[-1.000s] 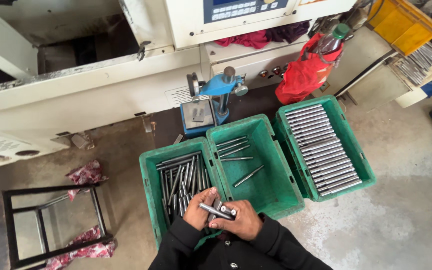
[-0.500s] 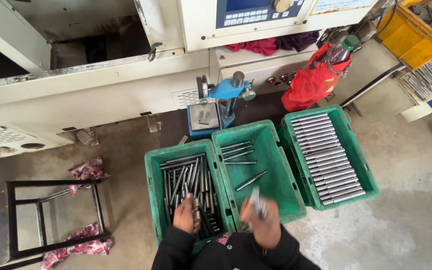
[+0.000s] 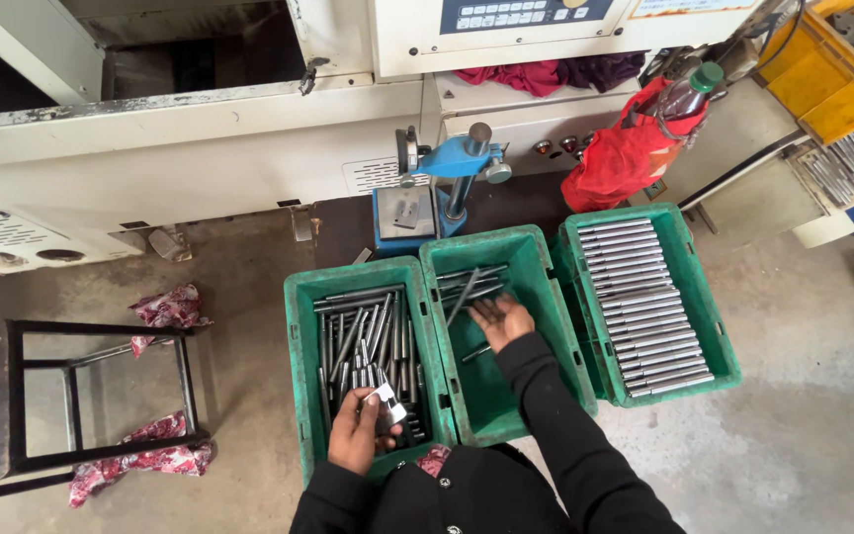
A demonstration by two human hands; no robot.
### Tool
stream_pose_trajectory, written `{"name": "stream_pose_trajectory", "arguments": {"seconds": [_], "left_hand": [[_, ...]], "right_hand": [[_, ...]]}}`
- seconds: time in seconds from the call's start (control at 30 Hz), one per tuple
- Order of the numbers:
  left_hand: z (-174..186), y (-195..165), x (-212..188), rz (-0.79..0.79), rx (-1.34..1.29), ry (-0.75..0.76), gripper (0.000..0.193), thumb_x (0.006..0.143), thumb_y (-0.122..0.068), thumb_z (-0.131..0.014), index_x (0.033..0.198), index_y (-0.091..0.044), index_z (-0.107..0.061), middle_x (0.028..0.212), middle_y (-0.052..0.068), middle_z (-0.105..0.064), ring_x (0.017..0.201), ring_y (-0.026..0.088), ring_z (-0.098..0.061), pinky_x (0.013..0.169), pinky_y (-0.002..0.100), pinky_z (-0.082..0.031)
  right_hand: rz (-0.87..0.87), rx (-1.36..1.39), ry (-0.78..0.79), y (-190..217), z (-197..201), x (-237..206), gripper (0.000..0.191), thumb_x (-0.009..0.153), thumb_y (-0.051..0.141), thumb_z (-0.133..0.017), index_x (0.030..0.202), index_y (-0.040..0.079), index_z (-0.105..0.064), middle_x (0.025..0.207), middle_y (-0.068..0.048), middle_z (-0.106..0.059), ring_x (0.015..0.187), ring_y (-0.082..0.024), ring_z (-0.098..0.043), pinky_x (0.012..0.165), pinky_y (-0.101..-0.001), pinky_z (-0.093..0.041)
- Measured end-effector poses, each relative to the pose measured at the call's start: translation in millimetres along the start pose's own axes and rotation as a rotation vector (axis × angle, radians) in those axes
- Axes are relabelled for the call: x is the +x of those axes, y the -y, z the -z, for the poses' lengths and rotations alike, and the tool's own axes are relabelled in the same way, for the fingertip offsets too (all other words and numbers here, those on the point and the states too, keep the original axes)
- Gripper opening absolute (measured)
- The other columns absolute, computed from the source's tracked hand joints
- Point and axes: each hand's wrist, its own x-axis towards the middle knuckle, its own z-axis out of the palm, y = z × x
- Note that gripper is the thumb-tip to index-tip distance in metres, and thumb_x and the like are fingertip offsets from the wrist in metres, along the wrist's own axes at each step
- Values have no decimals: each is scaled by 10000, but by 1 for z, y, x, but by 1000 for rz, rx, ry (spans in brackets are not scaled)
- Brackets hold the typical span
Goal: The person opens a machine door, then picks up metal rods from a green crate and sorts them into three separate green crates. They handle the rods by hand, arranging them neatly in rows within each crate.
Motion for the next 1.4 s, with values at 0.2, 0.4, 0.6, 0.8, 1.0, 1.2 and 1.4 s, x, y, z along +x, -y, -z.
{"name": "stream_pose_trajectory", "arguments": {"seconds": [0.2, 0.4, 0.6, 0.8, 1.0, 1.2, 1.4], "left_hand": [[16, 8, -21, -301, 636, -182, 180, 1003, -188, -571, 1112, -64, -643, 827, 108, -764, 614, 157, -769, 520, 280, -578], [14, 22, -17, -661, 652, -128, 137, 974, -109, -614, 1069, -18, -651, 915, 124, -722, 669, 166, -765, 580, 296, -626], [17, 24, -15, -735, 689, -176, 155, 943, -82, -648, 1083, -18, -662, 992, 154, -719, 699, 238, -750, 593, 321, -609], [20, 17, -17, -901, 710, -231, 179, 931, -43, -659, 1109, -32, -665, 1007, 166, -732, 864, 322, -738, 733, 383, -591], [36, 11, -34, -953, 642, -130, 169, 957, -47, -627, 1121, -36, -664, 1009, 163, -733, 868, 315, -746, 718, 371, -602], [64, 17, -96, -522, 341, -142, 281, 1000, -106, -541, 1273, -84, -600, 1001, 123, -759, 694, 178, -780, 613, 323, -646], [108, 65, -205, -494, -3, -23, 540, 977, -54, -506, 1496, -152, -391, 1277, 70, -660, 1021, 160, -774, 807, 303, -647]], "right_hand": [[10, -850, 10, 2, 13, -8, 380, 947, 36, -595, 1326, 70, -589, 1095, -100, -569, 831, -287, -530, 859, -637, -536], [599, -2065, 237, -9, 24, -6, 140, 842, 111, -731, 972, 127, -782, 964, -111, -768, 922, -296, -716, 818, -403, -585], [813, -1540, 209, -16, 23, 6, 149, 896, 108, -722, 1039, 115, -763, 944, -64, -769, 811, -153, -738, 738, -285, -572], [880, -1311, 463, -32, 21, -22, 155, 1021, 136, -631, 1119, 48, -715, 972, -48, -746, 825, -117, -670, 761, -266, -554], [791, -1629, 953, -106, 32, -114, 315, 900, 62, -678, 1208, -4, -688, 1042, -166, -736, 885, -233, -708, 732, -346, -584], [249, -1495, 778, -146, 62, -141, 322, 908, 41, -664, 1229, 46, -700, 946, -77, -778, 814, -132, -749, 698, -306, -643], [164, -1357, 880, -170, 92, -177, 239, 947, 53, -696, 1183, 34, -729, 893, -58, -725, 741, -132, -685, 658, -300, -602]]}}
